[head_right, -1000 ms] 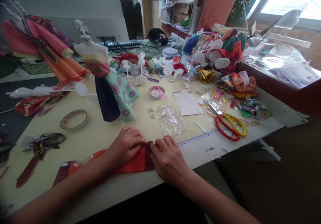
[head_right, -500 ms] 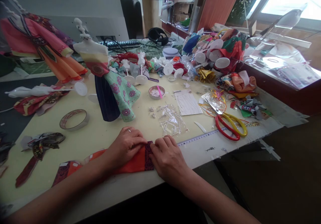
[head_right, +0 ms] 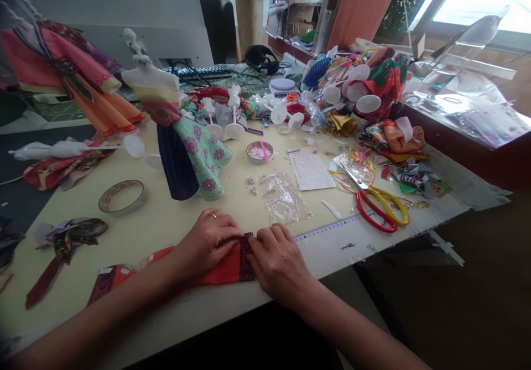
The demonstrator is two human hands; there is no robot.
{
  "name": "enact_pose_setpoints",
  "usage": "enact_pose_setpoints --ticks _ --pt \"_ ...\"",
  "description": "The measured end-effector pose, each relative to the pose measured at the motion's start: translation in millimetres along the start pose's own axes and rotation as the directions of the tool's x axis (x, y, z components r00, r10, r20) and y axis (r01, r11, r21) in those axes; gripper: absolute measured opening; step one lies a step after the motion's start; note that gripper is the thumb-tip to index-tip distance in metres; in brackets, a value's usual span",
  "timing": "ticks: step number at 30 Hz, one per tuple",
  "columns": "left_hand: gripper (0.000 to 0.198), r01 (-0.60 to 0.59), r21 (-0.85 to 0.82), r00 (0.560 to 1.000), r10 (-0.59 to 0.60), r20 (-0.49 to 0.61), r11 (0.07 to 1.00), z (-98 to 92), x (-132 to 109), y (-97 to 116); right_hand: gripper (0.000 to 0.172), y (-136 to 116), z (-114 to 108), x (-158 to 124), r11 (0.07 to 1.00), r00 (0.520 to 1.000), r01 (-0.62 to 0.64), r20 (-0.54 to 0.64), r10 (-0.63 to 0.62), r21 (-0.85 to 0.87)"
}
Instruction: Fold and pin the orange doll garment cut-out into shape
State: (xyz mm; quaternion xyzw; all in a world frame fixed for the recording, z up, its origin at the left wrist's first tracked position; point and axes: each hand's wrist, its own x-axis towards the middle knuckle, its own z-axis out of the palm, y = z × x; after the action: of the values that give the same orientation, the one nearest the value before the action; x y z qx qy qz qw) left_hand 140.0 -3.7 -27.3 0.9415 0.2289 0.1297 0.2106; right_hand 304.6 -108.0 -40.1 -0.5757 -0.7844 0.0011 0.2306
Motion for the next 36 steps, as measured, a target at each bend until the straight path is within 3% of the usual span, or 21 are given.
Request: enact_pose_setpoints --ticks 18,25,36 --pt "0.022 -0.089 0.185 0.996 0.089 0.008 0.979 2.5 -7.1 4.3 0.027 1.6 0.3 -0.1 0.999 1.000 -0.025 -0.019 0.025 -0.034" --pt "0.023 -0.112 0.163 0.991 0.123 -0.058 0.980 6.3 -11.1 1.1 0.020 -0.2 1.8 1.1 0.998 0.999 -0.010 -0.031 0.008 -0.066" --pt "0.019 -0.047 0.023 0.999 0.047 -0.010 0.999 -4.1 -13.1 1.2 0.018 0.1 0.7 1.5 0.998 0.999 -0.014 -0.032 0.012 -0.059"
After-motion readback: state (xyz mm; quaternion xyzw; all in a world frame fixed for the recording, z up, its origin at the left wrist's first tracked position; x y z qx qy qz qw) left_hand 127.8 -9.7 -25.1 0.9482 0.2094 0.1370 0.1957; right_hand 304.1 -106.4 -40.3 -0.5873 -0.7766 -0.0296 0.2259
